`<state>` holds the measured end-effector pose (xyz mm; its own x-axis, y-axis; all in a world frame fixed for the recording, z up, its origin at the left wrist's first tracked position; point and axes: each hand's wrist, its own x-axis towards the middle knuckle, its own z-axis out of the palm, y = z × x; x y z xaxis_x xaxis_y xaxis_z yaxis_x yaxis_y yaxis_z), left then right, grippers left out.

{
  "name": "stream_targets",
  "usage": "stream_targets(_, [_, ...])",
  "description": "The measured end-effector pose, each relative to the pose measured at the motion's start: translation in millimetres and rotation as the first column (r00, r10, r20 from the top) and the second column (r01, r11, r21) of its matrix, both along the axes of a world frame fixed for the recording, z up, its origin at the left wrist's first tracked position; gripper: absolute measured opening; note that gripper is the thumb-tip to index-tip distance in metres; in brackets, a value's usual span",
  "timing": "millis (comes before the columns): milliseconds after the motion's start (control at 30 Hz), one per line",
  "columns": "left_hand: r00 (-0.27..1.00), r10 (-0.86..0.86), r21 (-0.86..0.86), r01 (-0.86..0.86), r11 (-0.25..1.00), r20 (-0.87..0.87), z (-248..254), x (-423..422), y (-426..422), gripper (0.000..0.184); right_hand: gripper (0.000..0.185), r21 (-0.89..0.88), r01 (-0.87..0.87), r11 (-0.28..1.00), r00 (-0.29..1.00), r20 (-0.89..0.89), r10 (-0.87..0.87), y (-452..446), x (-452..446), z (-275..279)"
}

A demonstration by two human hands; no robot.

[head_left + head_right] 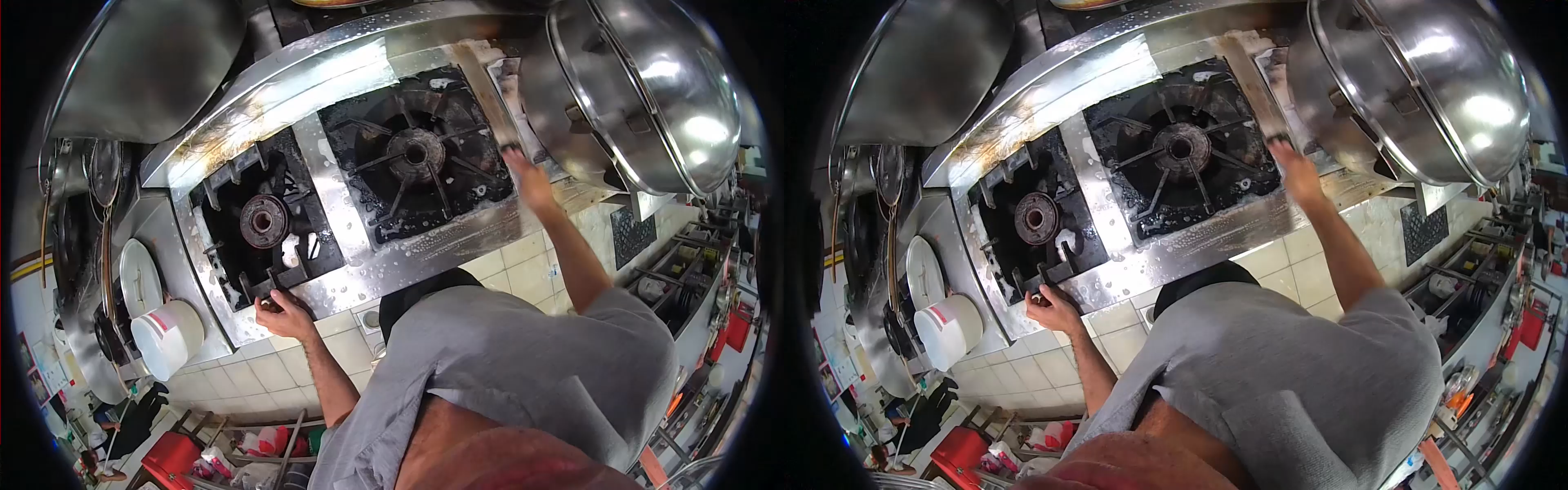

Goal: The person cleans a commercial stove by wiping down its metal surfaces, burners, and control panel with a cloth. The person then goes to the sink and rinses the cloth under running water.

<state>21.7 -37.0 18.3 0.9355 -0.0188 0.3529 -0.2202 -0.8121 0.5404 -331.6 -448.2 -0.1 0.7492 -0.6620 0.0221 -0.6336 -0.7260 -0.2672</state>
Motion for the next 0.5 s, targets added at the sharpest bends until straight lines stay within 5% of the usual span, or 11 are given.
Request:
stream_targets(67, [1.0,0.012,-0.006,-0.012,1.0,-0.015,2.6,1.3,-2.5,0.048,0.057,0.102,0.028,0.994,0.999,-0.038,-0.024,-1.9,-0.4,-1.4])
stream_targets(200, [0.999,0.02,0.016,-0.02,1.0,-0.039,1.6,-0.4,-0.2,0.047,0.047,-0.298,-0.064,0.952,0.985,0.133,0.108,-146.4,141.7,-12.7])
stream_targets(333, [1.0,-0.006,0.045,0.006,0.999,0.001,0.7,-0.7,2.9,0.045,0.046,-0.064,0.12,0.991,0.984,-0.126,-0.127,-150.6,177.7,22.8])
stream_targets(400, [1.0,0.012,0.026,-0.012,1.0,0.004,0.8,0.2,-2.2,0.043,0.039,-0.171,0.11,0.979,0.994,0.009,-0.11,-117.8,145.7,0.8])
stream_targets(500, [0.999,0.033,0.035,-0.032,0.999,-0.018,1.0,1.1,-1.4,0.042,0.035,-0.158,0.136,0.978,0.988,-0.048,-0.146,-120.9,155.6,5.1])
